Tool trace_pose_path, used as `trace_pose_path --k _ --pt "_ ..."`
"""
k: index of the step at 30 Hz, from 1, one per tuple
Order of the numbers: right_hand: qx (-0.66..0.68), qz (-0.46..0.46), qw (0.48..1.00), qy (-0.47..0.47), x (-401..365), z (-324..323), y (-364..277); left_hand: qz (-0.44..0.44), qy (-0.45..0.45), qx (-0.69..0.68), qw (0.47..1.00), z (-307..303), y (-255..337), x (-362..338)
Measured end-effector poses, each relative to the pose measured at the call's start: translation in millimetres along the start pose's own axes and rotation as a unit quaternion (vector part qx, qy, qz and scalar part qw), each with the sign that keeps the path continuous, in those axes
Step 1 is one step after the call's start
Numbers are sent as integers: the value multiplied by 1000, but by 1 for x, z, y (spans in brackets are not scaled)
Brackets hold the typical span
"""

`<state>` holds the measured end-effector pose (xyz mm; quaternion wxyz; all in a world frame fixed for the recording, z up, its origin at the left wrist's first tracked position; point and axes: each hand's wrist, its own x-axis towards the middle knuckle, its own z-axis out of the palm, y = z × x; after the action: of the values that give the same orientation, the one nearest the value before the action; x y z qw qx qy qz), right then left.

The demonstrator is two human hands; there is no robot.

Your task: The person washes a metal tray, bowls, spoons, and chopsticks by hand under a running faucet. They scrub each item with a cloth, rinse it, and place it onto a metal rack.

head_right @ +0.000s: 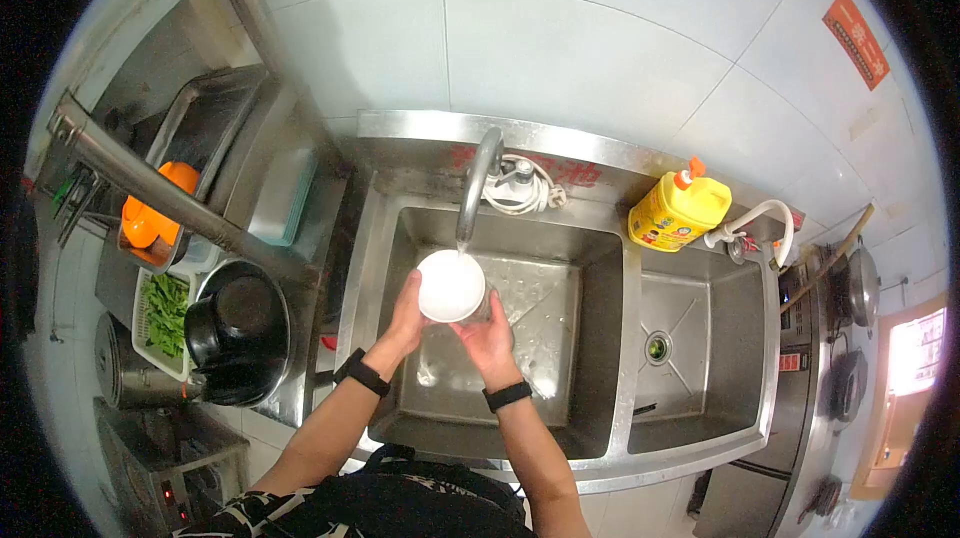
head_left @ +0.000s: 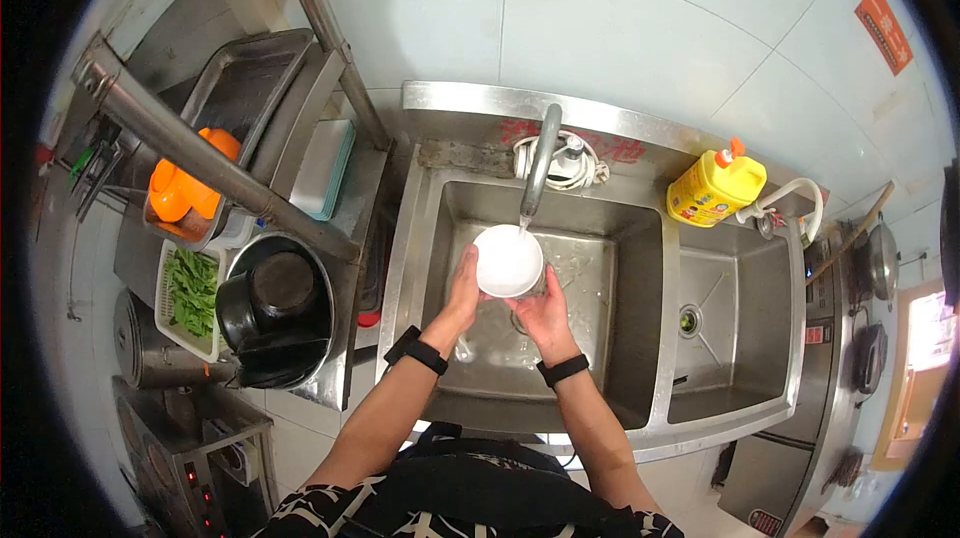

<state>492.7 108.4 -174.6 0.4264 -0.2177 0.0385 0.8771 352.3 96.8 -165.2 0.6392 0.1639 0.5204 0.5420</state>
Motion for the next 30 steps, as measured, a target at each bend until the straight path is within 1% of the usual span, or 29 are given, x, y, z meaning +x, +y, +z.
trace_pose_path --k 1,2,3,4,5,6,7,8,9,10,11,12,13,14,16,17,18,19,20,21,22,23,24,25,26,27,28,29,30 --pt "4 -26 999 40 1 -6 1 21 15 38 999 0 5 -2" --pt "7 -52 996 79 2 -11 2 25 17 35 999 1 6 -4" --pt "3 -50 996 74 0 -16 3 15 14 17 1000 2 7 -7" --pt "-48 -63 991 110 -4 -23 3 7 11 -2 1000 5 9 -9" --pt "-101 -75 982 141 -9 -29 3 19 15 -6 1000 8 12 -13" --pt "-398 -212 890 70 -20 -38 4 36 -14 39 999 11 16 -19" --pt "-643 -330 691 -18 -35 -51 4 55 -38 84 994 14 19 -25" --pt "-594 -288 750 45 -44 -60 4 164 -66 159 971 9 5 -15" --pt "-544 -236 799 100 -45 -67 1 274 -80 237 929 3 -8 -4" --pt "-245 -119 943 191 -45 -69 -9 310 -46 309 898 6 -9 -11" --pt "-268 -139 942 145 -42 -99 -16 337 -7 381 861 9 -8 -18" --pt "-296 -166 911 236 -61 -77 -12 319 -12 388 865 13 -4 -27" --pt "-311 -175 912 204 -64 -84 -15 297 -23 394 869 15 2 -37" --pt "-359 -206 881 230 -74 -79 -14 309 -3 391 867 13 5 -44" --pt "-368 -179 886 218 -92 -75 -14 399 -75 465 786 11 6 -58" --pt "-376 -168 887 210 -99 -76 -15 403 -70 464 786 9 8 -64" --pt "-379 -169 886 208 -105 -71 -13 434 -74 514 736 5 10 -70" --pt "-385 -172 878 228 -111 -65 -11 461 -80 561 683 2 12 -77" --pt "-389 -175 869 252 -117 -62 -8 461 -82 560 683 -1 13 -81" --pt "-386 -176 868 258 -123 -68 -7 480 -75 546 682 -5 11 -82" --pt "-401 -183 866 236 -124 -77 -10 499 -67 531 681 -5 10 -85" --pt "-416 -189 864 210 -121 -86 -13 498 -72 529 683 -6 9 -88" --pt "-385 -189 884 187 -120 -95 -14 441 -37 466 767 -6 12 -91" --pt "-384 -192 883 192 -122 -87 -10 375 -4 395 839 -7 14 -92" --pt "-360 -187 890 209 -122 -82 -5 285 -22 252 925 -15 15 -79" --pt "-333 -185 894 236 -131 -76 2 173 -41 101 979 -21 11 -65" --pt "-320 -173 903 227 -138 -78 3 86 -27 49 995 -14 25 -77" --pt "-310 -163 913 211 -139 -78 1 5 -12 -2 1000 -8 43 -86" --pt "-303 -155 913 223 -144 -75 1 -13 -10 -10 1000 -4 41 -76"
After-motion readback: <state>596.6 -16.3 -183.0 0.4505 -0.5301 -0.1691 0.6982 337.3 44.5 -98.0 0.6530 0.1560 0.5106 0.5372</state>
